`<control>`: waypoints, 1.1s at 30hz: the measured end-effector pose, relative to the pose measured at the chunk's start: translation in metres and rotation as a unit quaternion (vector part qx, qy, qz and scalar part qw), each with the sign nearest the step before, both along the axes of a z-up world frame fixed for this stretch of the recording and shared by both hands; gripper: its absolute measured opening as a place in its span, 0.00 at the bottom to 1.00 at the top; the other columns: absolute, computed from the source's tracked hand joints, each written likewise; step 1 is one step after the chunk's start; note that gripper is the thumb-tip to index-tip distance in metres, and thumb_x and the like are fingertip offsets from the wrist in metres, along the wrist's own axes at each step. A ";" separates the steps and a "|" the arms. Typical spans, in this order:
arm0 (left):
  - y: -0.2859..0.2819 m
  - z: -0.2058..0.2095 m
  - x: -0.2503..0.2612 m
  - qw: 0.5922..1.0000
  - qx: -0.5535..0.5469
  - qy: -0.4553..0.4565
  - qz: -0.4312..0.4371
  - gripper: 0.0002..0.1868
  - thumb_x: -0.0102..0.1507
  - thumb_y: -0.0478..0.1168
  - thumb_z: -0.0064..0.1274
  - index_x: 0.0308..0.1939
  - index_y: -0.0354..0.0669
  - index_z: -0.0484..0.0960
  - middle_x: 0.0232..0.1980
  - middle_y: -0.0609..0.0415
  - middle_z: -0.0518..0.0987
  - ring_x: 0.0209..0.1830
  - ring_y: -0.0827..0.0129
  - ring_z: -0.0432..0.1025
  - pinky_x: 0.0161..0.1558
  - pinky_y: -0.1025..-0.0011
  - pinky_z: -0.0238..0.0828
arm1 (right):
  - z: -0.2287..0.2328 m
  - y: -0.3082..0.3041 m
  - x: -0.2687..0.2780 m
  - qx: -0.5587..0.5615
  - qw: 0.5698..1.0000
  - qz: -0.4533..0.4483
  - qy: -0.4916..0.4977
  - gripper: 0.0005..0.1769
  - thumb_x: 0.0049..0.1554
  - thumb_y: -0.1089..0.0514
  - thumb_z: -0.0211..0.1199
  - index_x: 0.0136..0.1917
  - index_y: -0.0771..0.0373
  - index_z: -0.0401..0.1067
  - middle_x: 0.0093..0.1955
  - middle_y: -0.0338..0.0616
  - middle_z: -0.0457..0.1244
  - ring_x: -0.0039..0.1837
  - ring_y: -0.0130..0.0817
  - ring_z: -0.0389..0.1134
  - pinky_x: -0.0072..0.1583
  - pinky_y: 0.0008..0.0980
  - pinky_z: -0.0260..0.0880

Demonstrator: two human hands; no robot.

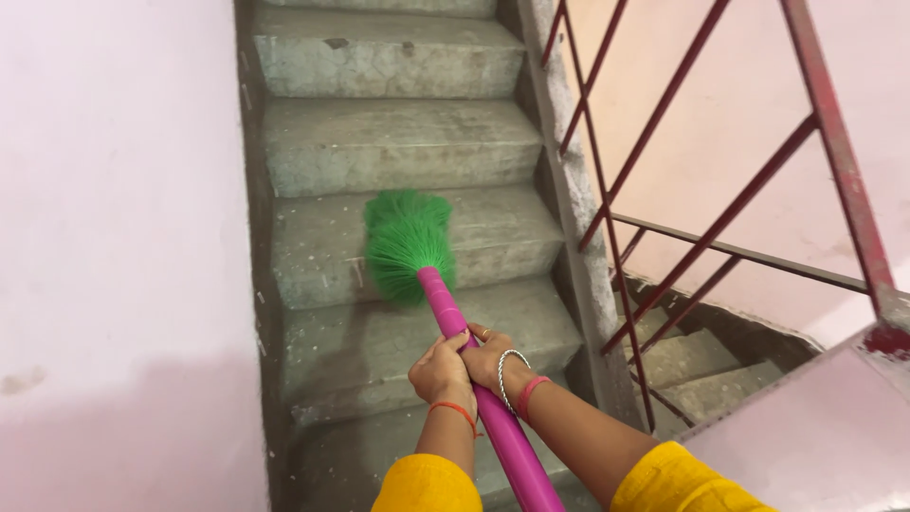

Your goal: The person sweeps concrete stairs with a green broom on a pink handle, moving from the top step toward the bottom.

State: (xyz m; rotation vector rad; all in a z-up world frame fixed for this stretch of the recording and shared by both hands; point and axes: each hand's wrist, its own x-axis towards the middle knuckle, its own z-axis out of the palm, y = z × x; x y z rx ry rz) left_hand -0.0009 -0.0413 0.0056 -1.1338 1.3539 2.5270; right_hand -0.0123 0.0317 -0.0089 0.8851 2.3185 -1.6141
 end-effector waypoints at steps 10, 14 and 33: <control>0.023 -0.007 0.009 0.999 -0.013 0.010 -0.039 0.21 0.48 0.30 0.65 0.47 0.36 0.90 0.46 0.46 0.88 0.43 0.60 0.82 0.51 0.67 0.76 | -0.006 0.025 0.015 -0.011 0.999 -0.034 0.016 0.41 0.52 0.59 0.68 0.77 0.45 0.63 0.55 0.51 0.71 0.50 0.37 0.74 0.51 0.40 0.78; 0.007 -0.004 0.013 1.000 0.004 0.012 -0.021 0.22 0.48 0.30 0.65 0.48 0.34 0.89 0.46 0.45 0.88 0.43 0.60 0.81 0.50 0.67 0.76 | -0.007 0.010 0.015 0.010 1.000 -0.016 -0.003 0.41 0.53 0.58 0.67 0.78 0.44 0.60 0.56 0.52 0.71 0.51 0.37 0.74 0.51 0.40 0.77; 0.015 -0.012 0.014 0.999 0.008 0.026 -0.036 0.24 0.50 0.29 0.63 0.51 0.31 0.88 0.48 0.43 0.87 0.44 0.58 0.81 0.50 0.66 0.76 | -0.009 0.016 0.022 -0.010 0.999 -0.025 0.017 0.42 0.52 0.60 0.68 0.78 0.47 0.61 0.56 0.53 0.72 0.53 0.38 0.75 0.54 0.38 0.78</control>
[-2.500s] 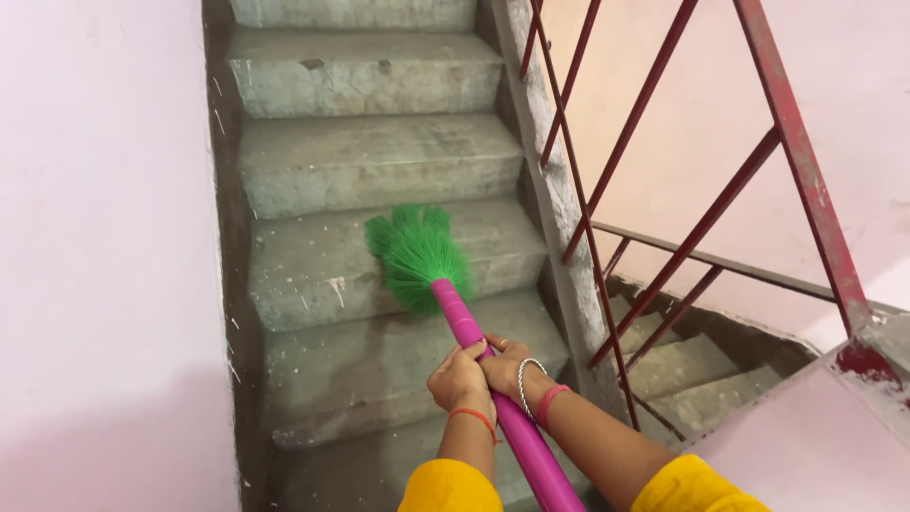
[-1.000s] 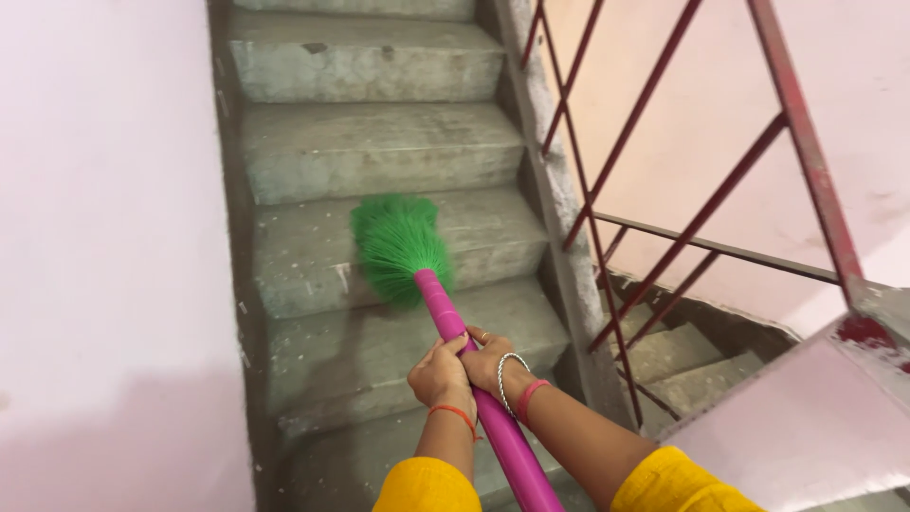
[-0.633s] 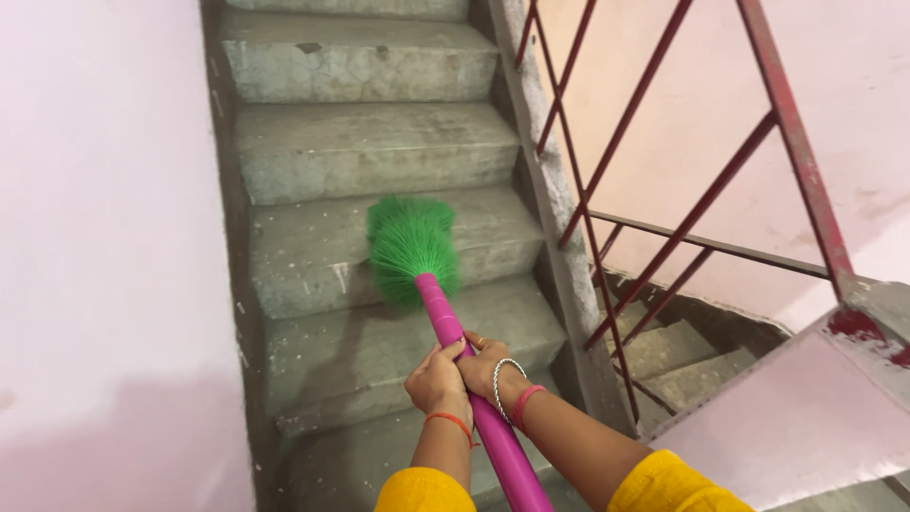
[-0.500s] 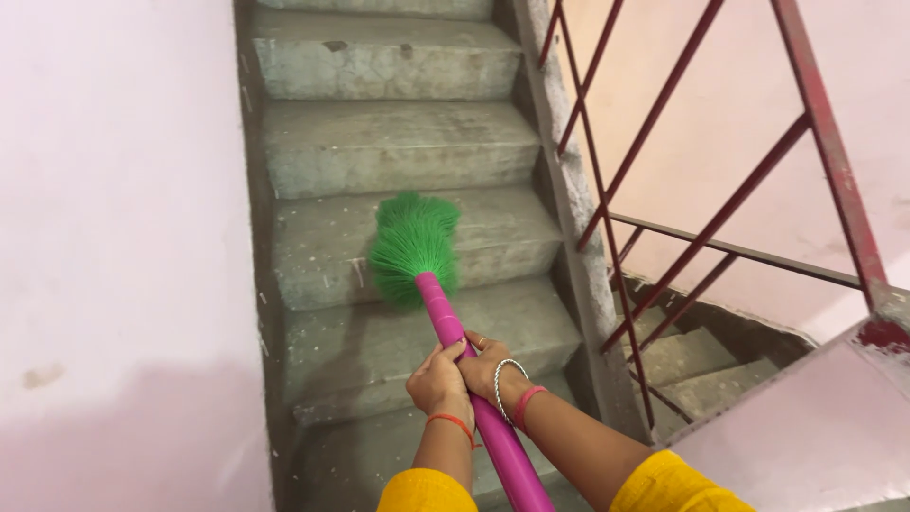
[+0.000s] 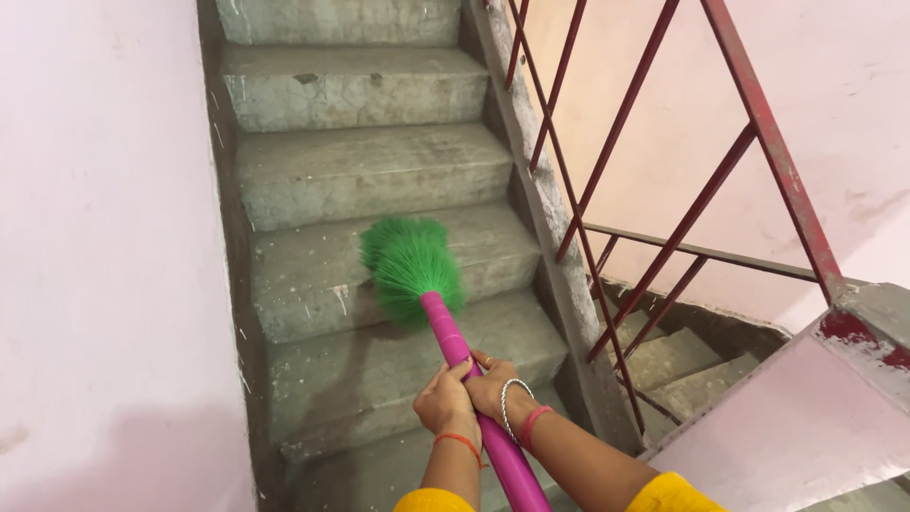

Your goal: The person sweeps concrete stairs with a green broom on a pink handle, moving from the top step toward the bottom.

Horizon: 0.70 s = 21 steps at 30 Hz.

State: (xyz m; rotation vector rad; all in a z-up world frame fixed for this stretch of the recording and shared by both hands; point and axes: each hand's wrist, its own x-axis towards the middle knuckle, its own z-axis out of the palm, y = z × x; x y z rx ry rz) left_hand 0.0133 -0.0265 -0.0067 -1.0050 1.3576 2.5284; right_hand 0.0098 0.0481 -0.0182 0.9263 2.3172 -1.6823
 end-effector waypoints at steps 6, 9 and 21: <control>-0.021 -0.023 -0.008 0.999 0.025 0.020 0.035 0.24 0.49 0.28 0.63 0.50 0.28 0.86 0.47 0.42 0.87 0.43 0.58 0.81 0.49 0.66 0.77 | -0.015 -0.025 -0.008 0.013 1.000 0.021 0.007 0.40 0.54 0.60 0.65 0.78 0.47 0.61 0.56 0.51 0.71 0.52 0.37 0.75 0.52 0.39 0.77; -0.043 -0.020 -0.008 0.998 0.027 0.021 0.050 0.23 0.49 0.28 0.64 0.50 0.28 0.86 0.47 0.42 0.87 0.43 0.58 0.81 0.49 0.66 0.77 | 0.010 -0.053 -0.003 -0.012 0.999 0.047 -0.008 0.40 0.54 0.60 0.64 0.78 0.46 0.61 0.55 0.51 0.72 0.50 0.38 0.74 0.51 0.41 0.77; -0.044 -0.006 -0.009 0.998 0.010 -0.019 0.064 0.25 0.50 0.29 0.66 0.52 0.30 0.85 0.50 0.41 0.86 0.45 0.56 0.81 0.50 0.64 0.77 | -0.002 -0.047 -0.013 0.016 0.998 0.066 -0.001 0.40 0.53 0.57 0.67 0.78 0.44 0.62 0.54 0.50 0.73 0.51 0.33 0.75 0.54 0.35 0.76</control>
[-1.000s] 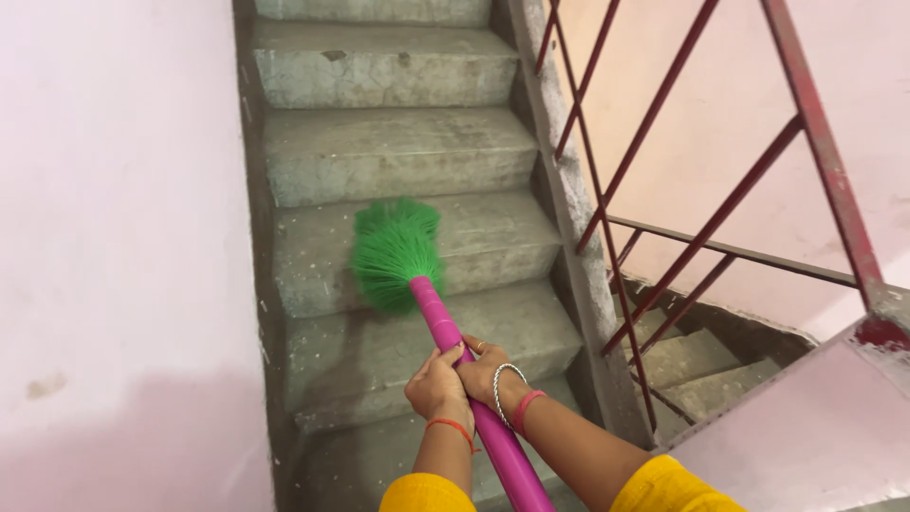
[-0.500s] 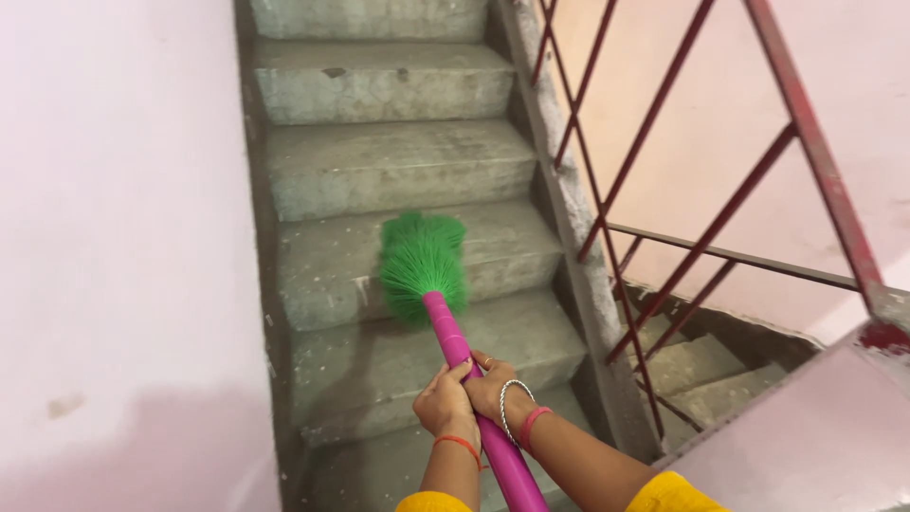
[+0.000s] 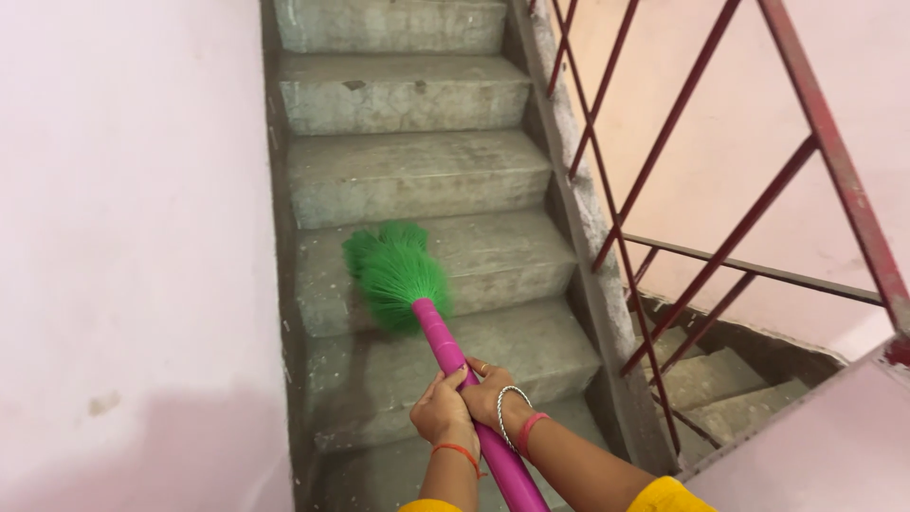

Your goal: The person sweeps concrete stairs with a green broom on a pink handle, moving from the top step toward the bottom.

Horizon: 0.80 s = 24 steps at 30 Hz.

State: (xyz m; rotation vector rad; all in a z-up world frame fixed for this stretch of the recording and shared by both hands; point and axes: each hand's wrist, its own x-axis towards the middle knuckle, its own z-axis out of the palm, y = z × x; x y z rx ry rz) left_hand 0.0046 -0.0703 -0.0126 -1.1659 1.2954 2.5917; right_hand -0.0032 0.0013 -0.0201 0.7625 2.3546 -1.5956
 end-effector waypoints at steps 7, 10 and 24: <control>0.010 -0.005 0.000 1.000 0.010 0.011 -0.026 0.24 0.50 0.29 0.65 0.51 0.29 0.86 0.49 0.42 0.86 0.44 0.57 0.81 0.49 0.65 0.77 | -0.002 0.009 0.003 -0.025 0.999 -0.035 0.002 0.42 0.53 0.58 0.68 0.78 0.48 0.60 0.57 0.51 0.71 0.53 0.36 0.75 0.55 0.37 0.77; -0.004 0.000 0.000 1.000 -0.007 0.005 -0.016 0.23 0.50 0.29 0.65 0.50 0.29 0.88 0.47 0.43 0.87 0.43 0.58 0.81 0.49 0.65 0.77 | 0.002 -0.006 0.000 0.008 1.000 -0.017 -0.018 0.40 0.55 0.57 0.65 0.79 0.44 0.60 0.57 0.53 0.71 0.53 0.37 0.74 0.54 0.39 0.77; -0.049 -0.001 -0.008 0.999 0.000 0.018 0.049 0.24 0.51 0.29 0.65 0.52 0.28 0.86 0.49 0.41 0.86 0.44 0.57 0.81 0.49 0.64 0.77 | 0.010 -0.052 -0.011 -0.003 0.998 0.062 -0.004 0.40 0.54 0.59 0.65 0.78 0.46 0.61 0.57 0.52 0.71 0.53 0.37 0.74 0.53 0.38 0.77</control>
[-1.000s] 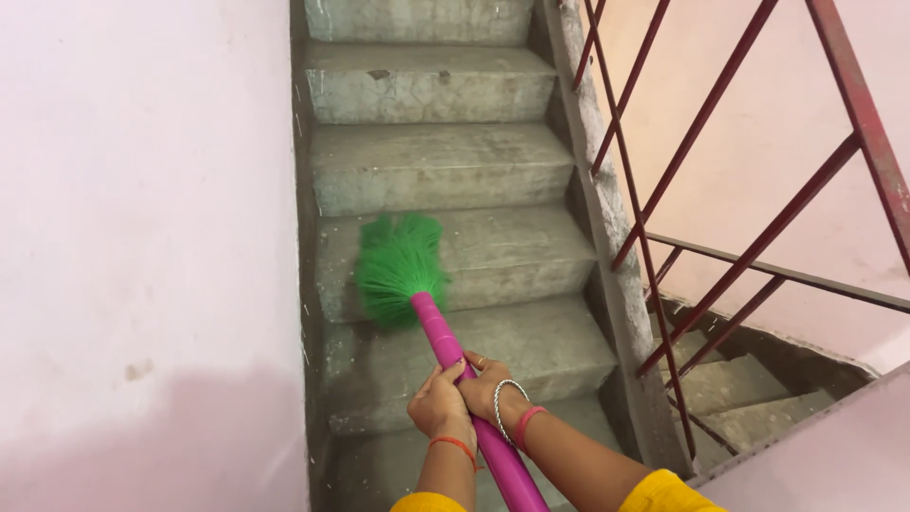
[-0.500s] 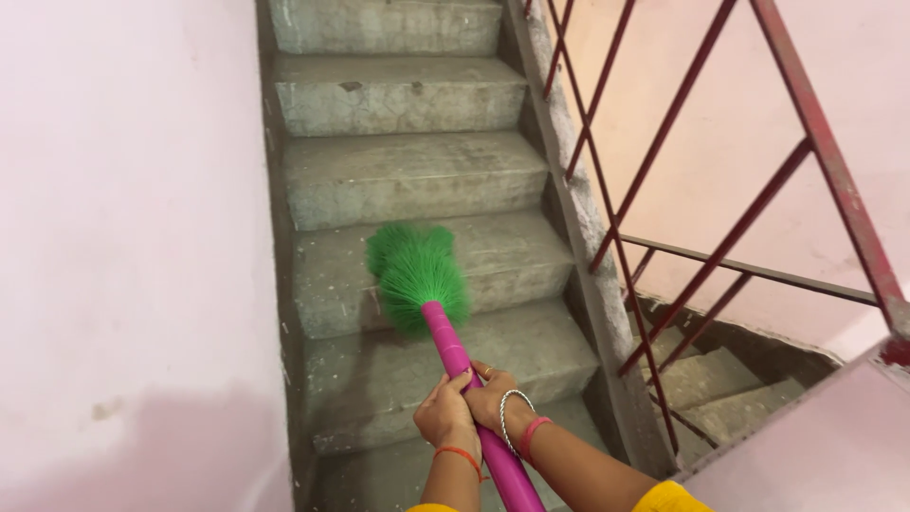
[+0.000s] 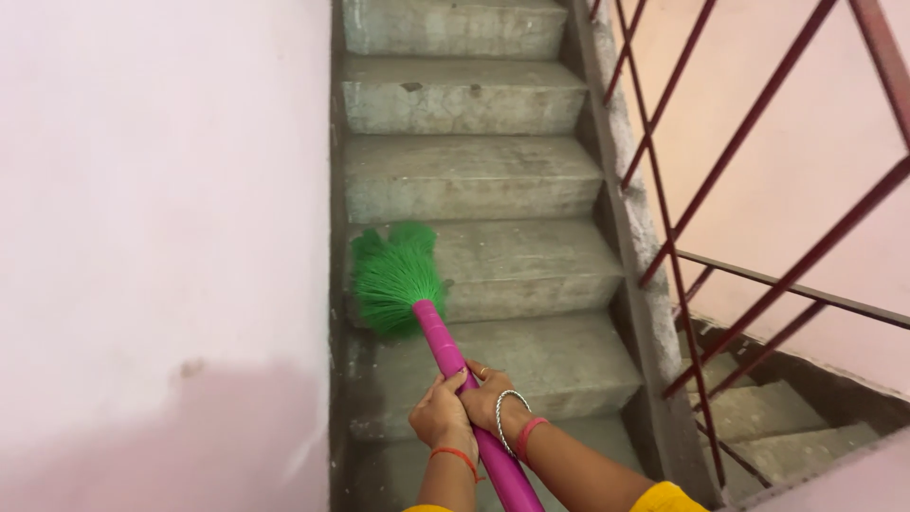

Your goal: The person sweeps concrete stairs with a green broom on a pink handle, moving from the top step toward the bottom.

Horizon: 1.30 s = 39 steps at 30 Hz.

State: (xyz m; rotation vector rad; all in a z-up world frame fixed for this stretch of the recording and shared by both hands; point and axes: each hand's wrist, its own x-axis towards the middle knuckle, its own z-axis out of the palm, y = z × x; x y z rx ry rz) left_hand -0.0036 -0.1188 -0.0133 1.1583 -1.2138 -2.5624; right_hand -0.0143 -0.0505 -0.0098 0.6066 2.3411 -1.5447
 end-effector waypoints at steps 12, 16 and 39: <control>0.016 -0.007 0.012 0.999 0.006 -0.007 -0.031 0.24 0.50 0.30 0.64 0.52 0.32 0.88 0.49 0.44 0.87 0.45 0.59 0.80 0.51 0.66 0.76 | 0.006 0.012 0.019 -0.007 0.999 -0.035 -0.029 0.40 0.55 0.58 0.65 0.79 0.44 0.59 0.58 0.52 0.71 0.54 0.37 0.75 0.55 0.38 0.77; -0.006 -0.011 0.017 1.000 -0.007 -0.003 -0.004 0.24 0.51 0.30 0.65 0.52 0.30 0.87 0.49 0.45 0.87 0.45 0.60 0.81 0.50 0.67 0.76 | -0.001 -0.009 0.017 -0.029 0.999 -0.014 -0.024 0.41 0.54 0.61 0.64 0.79 0.45 0.59 0.57 0.52 0.71 0.54 0.39 0.75 0.55 0.40 0.77; 0.010 -0.010 0.021 1.000 0.010 0.008 -0.012 0.24 0.51 0.30 0.64 0.53 0.30 0.86 0.50 0.43 0.87 0.45 0.59 0.80 0.50 0.66 0.76 | 0.003 0.007 0.027 -0.058 0.997 -0.034 -0.027 0.41 0.54 0.62 0.64 0.79 0.44 0.59 0.56 0.52 0.72 0.52 0.41 0.74 0.53 0.43 0.78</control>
